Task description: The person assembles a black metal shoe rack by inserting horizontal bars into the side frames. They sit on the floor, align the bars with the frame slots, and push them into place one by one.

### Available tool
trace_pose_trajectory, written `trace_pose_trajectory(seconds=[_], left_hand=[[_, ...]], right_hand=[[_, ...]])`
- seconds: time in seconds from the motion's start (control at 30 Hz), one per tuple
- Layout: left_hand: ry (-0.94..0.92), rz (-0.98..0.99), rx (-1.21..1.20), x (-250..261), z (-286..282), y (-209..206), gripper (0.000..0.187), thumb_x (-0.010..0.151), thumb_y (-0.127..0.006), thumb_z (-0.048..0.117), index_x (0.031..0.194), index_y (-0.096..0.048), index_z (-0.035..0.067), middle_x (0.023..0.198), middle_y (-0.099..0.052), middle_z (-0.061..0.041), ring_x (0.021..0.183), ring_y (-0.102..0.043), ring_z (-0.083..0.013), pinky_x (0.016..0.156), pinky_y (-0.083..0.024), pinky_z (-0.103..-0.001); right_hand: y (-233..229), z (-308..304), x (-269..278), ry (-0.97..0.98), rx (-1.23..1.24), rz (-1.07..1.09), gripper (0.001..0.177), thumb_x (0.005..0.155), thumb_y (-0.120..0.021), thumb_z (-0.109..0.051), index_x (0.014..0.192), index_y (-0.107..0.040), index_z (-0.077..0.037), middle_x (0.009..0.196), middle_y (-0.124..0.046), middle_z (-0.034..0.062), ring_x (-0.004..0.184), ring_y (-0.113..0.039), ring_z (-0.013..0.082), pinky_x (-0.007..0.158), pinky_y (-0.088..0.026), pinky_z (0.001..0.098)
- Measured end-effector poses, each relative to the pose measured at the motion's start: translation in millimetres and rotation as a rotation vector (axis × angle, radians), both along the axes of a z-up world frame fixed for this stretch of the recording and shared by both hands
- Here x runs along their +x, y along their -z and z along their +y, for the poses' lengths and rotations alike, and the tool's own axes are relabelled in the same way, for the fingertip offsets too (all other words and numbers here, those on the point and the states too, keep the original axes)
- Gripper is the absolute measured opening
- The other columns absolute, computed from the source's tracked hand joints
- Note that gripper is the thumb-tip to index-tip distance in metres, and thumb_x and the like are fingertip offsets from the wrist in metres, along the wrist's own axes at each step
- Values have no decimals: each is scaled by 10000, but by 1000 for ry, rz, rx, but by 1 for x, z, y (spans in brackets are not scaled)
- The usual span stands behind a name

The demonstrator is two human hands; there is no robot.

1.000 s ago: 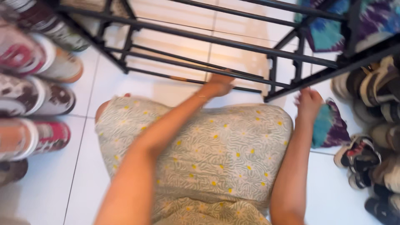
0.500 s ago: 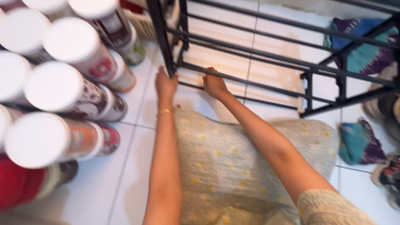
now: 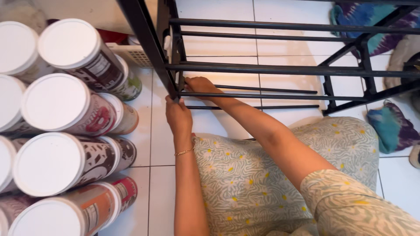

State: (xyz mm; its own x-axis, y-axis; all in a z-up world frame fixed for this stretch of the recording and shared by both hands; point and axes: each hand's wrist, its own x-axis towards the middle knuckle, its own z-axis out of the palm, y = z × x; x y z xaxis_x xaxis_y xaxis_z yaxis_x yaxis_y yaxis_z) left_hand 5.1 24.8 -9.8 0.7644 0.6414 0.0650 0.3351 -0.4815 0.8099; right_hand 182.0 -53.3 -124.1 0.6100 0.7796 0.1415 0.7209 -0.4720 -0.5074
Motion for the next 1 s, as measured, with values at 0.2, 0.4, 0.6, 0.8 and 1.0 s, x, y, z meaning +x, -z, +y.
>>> trace_pose_trajectory(seconds=[0.2,0.4,0.6,0.8,1.0], left_hand=[[14,2,-34,-4,0,-5,262,995,-573,87,1215,-518,-44,1093,-682,-265,1009,-658,-463,828,-510,-500],[6,22,-41,-3,1,0,266,994,-586,80,1218,-517,-47,1069,-684,-282,986,-663,-475,819,-510,-511],[21,3,-13,-1,1,-1,265,1004,-579,73,1222,-510,-60,1064,-683,-287,977,-667,-474,807,-512,-507],[29,46,-34,-3,-1,-5,320,1020,-566,87,1265,-466,-91,1028,-667,-304,944,-672,-472,786,-519,-497],[26,63,-21,-2,-2,-6,323,1021,-572,94,1259,-471,-100,1030,-672,-307,944,-673,-476,779,-518,-500]], right_hand=[[-14,-1,-19,57,7,-119,228,996,-585,-250,964,-590,-24,700,-678,195,676,-670,416,633,-514,526],[-22,-1,-25,61,8,-160,227,974,-606,-246,945,-596,-22,632,-658,192,612,-665,407,593,-516,520],[-19,1,-20,66,-14,-131,247,969,-606,-247,912,-605,-7,637,-660,210,634,-679,413,628,-528,519],[-15,0,-17,59,-42,-65,304,969,-611,-279,905,-617,18,652,-667,227,655,-683,426,630,-529,521],[-16,-1,-12,38,-62,-54,322,967,-618,-299,883,-623,11,668,-667,234,671,-685,428,640,-534,516]])
